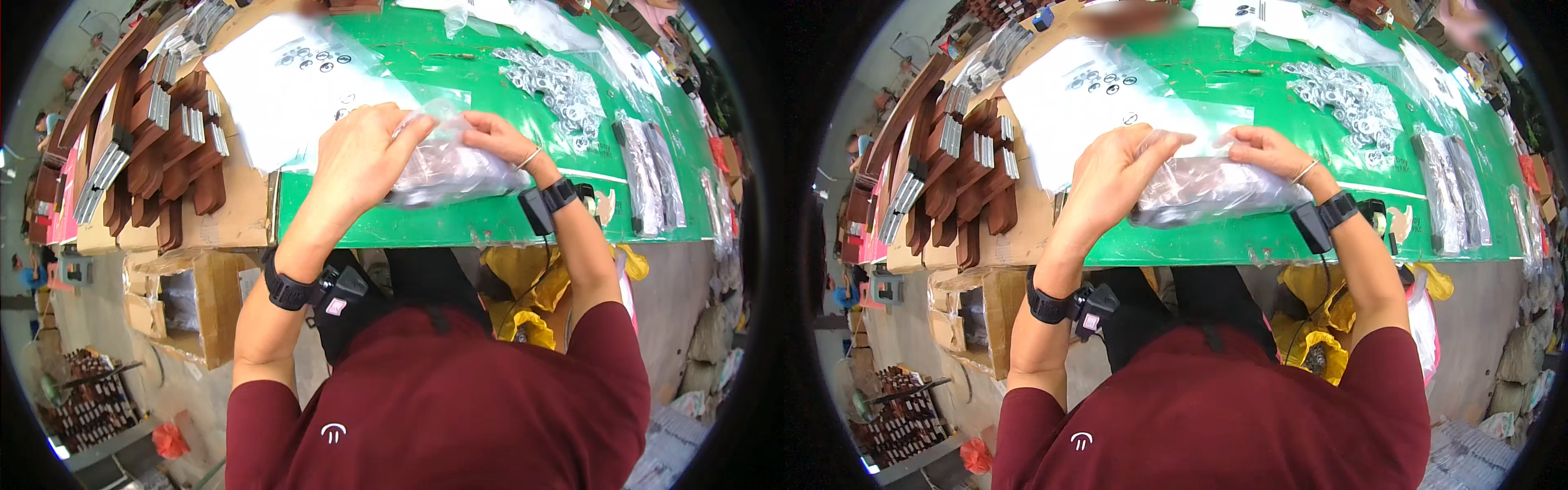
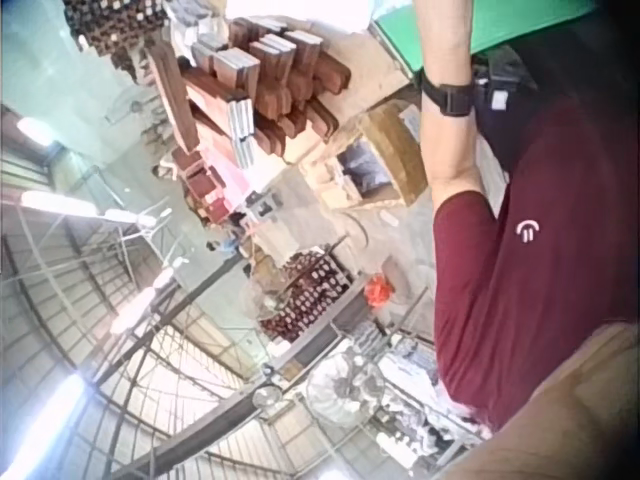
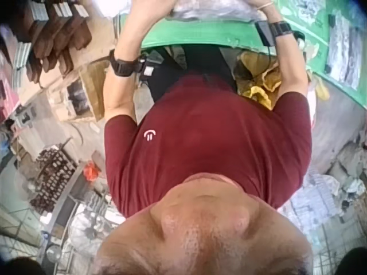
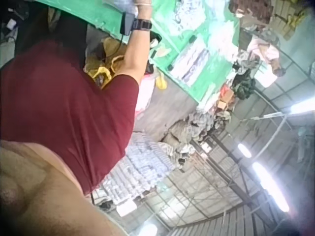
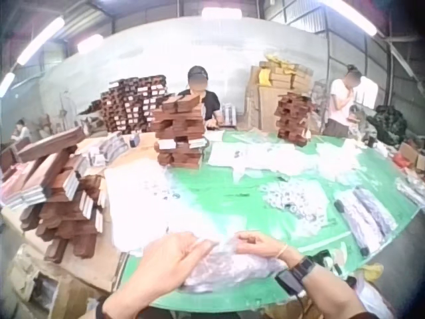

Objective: Packaging wooden furniture components into plastic bags and sealing them with tape for assembly kits.

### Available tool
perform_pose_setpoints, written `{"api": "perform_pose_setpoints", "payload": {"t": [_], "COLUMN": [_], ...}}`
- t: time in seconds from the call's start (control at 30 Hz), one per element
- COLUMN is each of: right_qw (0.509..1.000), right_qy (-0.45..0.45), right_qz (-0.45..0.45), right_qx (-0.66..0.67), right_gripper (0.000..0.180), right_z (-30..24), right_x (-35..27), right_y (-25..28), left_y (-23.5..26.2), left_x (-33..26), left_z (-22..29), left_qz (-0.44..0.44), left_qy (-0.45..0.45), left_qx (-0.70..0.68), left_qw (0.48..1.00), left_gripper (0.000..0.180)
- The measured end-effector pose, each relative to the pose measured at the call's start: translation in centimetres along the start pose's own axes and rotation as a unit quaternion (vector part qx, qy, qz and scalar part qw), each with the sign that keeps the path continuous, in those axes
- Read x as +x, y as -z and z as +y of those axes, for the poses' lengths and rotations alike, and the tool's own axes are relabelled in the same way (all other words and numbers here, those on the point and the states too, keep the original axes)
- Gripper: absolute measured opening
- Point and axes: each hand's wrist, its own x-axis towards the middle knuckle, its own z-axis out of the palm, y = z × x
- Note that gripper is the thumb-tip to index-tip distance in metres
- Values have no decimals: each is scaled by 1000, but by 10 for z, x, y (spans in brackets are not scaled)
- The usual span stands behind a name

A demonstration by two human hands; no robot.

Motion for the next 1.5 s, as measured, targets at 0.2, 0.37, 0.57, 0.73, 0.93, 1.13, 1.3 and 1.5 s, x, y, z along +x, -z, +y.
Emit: {"api": "perform_pose_setpoints", "payload": {"t": [0.2,0.37,0.57,0.73,0.93,1.13,1.3,1.5], "right_qw": [988,978,995,982,969,963,978,937], "right_qy": [10,-76,-40,70,75,70,100,87], "right_qz": [-29,-83,-57,78,167,143,180,132], "right_qx": [-149,-173,65,159,163,215,20,-312], "right_gripper": [34,39,43,34,32,34,35,34], "right_z": [5,-10,8,23,25,10,4,2], "right_x": [20,21,37,35,30,27,27,29], "right_y": [11,21,4,-33,-32,-36,-20,-38], "left_y": [-13,-12,55,42,12,-22,-10,-34], "left_x": [20,45,79,54,34,35,15,-44], "left_z": [-52,-58,-6,-41,-19,-14,-45,-126], "left_qz": [-25,-49,-72,6,54,40,36,33], "left_qy": [57,84,54,-7,-21,-39,-28,54], "left_qx": [-150,-249,-209,-335,-534,-514,-534,-383], "left_qw": [987,964,974,942,844,856,845,922], "left_gripper": [41,40,58,81,105,125,121,106]}}
